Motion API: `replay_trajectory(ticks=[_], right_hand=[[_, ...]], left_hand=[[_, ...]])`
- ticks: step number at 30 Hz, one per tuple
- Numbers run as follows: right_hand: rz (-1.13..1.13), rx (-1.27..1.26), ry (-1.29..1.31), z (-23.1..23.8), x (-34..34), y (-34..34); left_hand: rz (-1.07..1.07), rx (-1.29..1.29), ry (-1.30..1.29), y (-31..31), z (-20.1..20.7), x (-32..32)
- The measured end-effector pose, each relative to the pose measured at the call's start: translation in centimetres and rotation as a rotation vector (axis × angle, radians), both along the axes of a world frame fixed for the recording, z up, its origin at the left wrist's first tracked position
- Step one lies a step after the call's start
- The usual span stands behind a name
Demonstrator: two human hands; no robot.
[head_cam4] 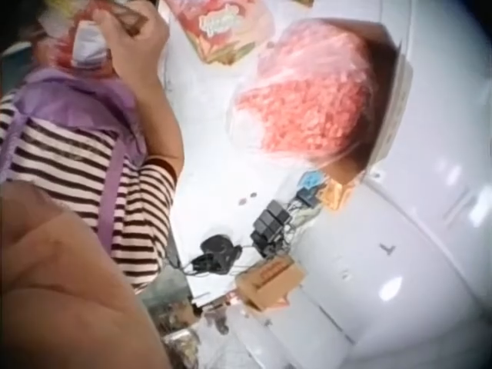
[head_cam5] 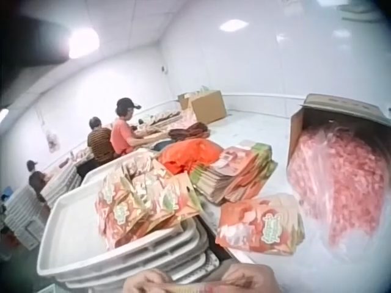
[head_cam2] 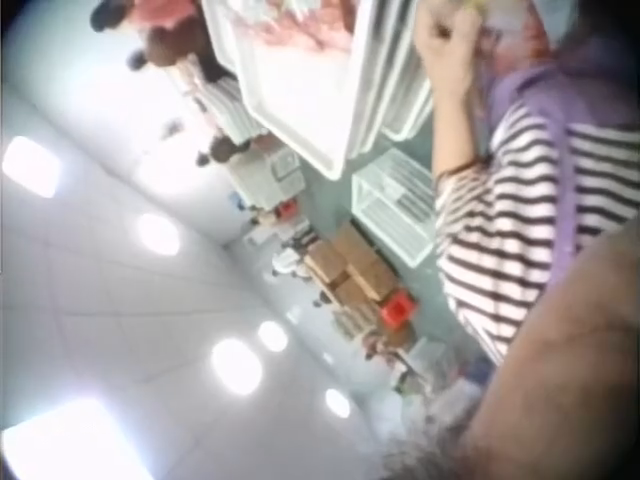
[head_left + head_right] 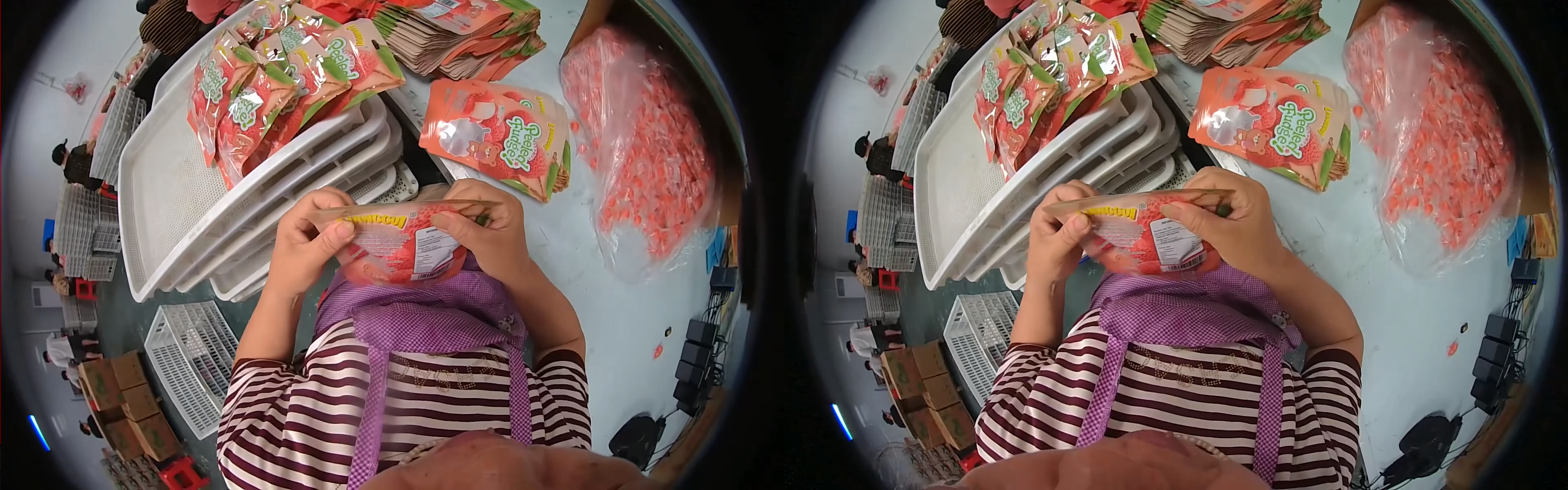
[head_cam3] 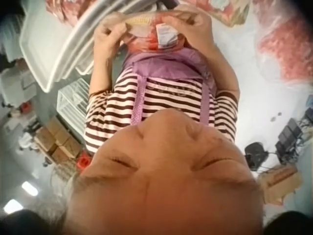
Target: Manually placing small pieces of candy into individual plastic bags and sealing them.
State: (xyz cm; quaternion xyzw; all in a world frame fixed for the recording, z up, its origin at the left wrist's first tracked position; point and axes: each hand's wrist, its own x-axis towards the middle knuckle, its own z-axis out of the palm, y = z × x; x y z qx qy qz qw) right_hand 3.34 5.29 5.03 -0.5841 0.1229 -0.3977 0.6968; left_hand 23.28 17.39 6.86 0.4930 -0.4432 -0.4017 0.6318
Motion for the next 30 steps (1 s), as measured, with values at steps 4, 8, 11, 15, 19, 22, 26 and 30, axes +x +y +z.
replay_trajectory(ticks=[4, 8, 11, 15, 19, 22, 26, 30], right_hand=[[-0.014, -0.168, 0.137, 0.2, 0.0, 0.4], [-0.006, -0.238, 0.121, 0.3, 0.2, 1.1], [0.107, -0.094, 0.074, 0.0, 0.5, 0.7], [0.153, -0.070, 0.003, -0.4, 0.7, 1.0], [0.099, -0.074, 0.135, 0.2, 0.5, 1.2], [0.088, -0.048, 0.147, 0.7, 0.6, 1.2], [0.111, 0.030, 0.173, 0.7, 0.3, 0.9], [0.015, -0.109, 0.110, -0.2, 0.1, -0.3]], left_hand=[[-0.114, 0.098, -0.075, -0.7, 0.6, -0.1], [-0.099, 0.175, -0.208, -0.8, 0.9, -0.7], [-0.078, 0.042, -0.367, -0.5, 0.4, -0.7], [-0.035, -0.033, -0.450, -0.3, 0.7, -2.0], [-0.021, -0.097, -0.521, -0.2, 0.5, -2.2], [-0.046, -0.141, -0.557, -0.2, 0.5, -1.9], [-0.055, -0.114, -0.485, -0.2, 0.9, -1.6], [-0.044, 0.048, -0.355, 0.4, 2.7, 0.1]])
